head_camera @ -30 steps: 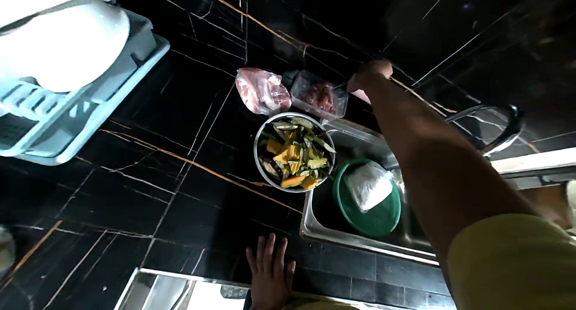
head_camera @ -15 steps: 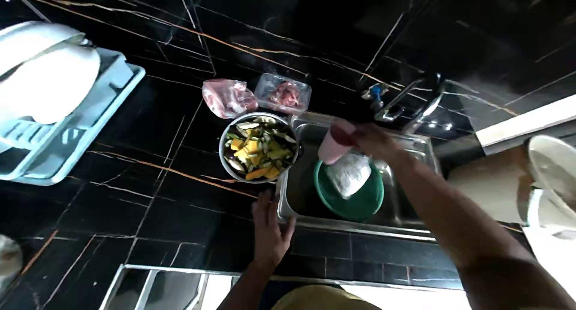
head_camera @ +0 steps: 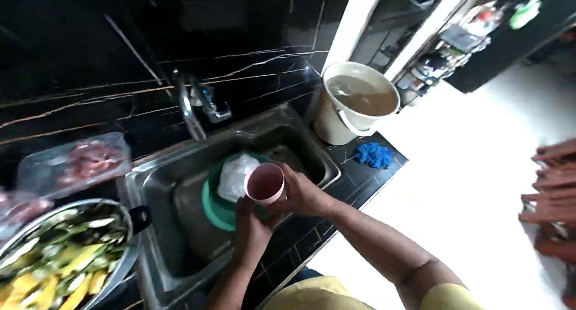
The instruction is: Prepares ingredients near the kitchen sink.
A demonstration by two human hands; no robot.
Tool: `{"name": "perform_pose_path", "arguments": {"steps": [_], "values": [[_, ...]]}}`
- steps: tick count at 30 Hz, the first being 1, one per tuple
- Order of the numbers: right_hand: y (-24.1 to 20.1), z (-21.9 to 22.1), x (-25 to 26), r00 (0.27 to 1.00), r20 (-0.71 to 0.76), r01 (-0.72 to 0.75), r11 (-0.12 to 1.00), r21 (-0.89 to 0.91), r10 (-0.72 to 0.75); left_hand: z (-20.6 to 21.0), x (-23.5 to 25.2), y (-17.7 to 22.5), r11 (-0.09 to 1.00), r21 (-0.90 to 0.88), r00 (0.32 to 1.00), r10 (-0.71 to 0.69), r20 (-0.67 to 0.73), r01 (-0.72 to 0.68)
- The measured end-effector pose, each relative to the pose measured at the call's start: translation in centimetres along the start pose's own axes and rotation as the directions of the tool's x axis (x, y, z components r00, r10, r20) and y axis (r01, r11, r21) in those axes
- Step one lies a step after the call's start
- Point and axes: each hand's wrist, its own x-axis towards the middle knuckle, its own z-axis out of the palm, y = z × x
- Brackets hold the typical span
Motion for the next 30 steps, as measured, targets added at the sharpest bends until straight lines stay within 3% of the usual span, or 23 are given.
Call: {"name": "perform_pose_path", "arguments": {"steps": [3,5,9,12,15,18,20,23,27,30], "values": [[0.4,-5.5,-0.8,0.985,-0.173,0.017,1.0,0.018,-0.014,1.4,1.4,2.2,0.995,0.005,0.992,0.103,0.074,-0.103],[0.4,-10.5,-1.0,0.95,-0.308,0.046,0.999,-0.028,-0.052,1.4,1.3,2.5,0.995,0.007,0.985,0.099,0.144,-0.101],[1.1,-22.0,0.9,0.84,-0.442,0.128,0.907,-0.4,-0.314,0.2,-1.0,-0.3,1.0,0.018,0.987,-0.016,0.162,0.013],[3.4,-28.4,2.9,0.867,-0.433,-0.102,0.763,-0.638,-0.246,-2.4,-4.1,-3.5,0.988,0.031,0.983,-0.153,0.098,0.15],[8.2,-32.2,4.9,0.898,-0.441,-0.351,0.597,-0.721,-0.005,-5.9,-7.7,-5.9,0.956,0.083,0.96,-0.279,-0.034,0.281],[12.0,-33.5,6.4,0.903,-0.402,-0.423,0.469,-0.775,0.15,-9.1,-10.9,-6.8,0.897,0.127,0.899,-0.397,-0.182,0.422],[13.3,-33.3,7.0,0.921,-0.332,-0.388,0.392,-0.834,0.205,-10.6,-12.3,-6.8,0.826,0.152,0.831,-0.504,-0.234,0.544],[13.4,-31.7,7.6,0.94,-0.227,-0.31,0.36,-0.88,0.257,-11.5,-13.3,-6.9,0.79,0.166,0.797,-0.538,-0.273,0.59],[11.7,-28.8,8.2,0.934,-0.135,-0.287,0.468,-0.836,0.332,-11.4,-13.1,-6.8,0.811,0.182,0.822,-0.506,-0.26,0.556],[11.6,-27.6,8.1,0.931,-0.105,-0.337,0.71,-0.619,0.35,-11.0,-12.4,-6.6,0.829,0.179,0.842,-0.49,-0.227,0.53]]}}
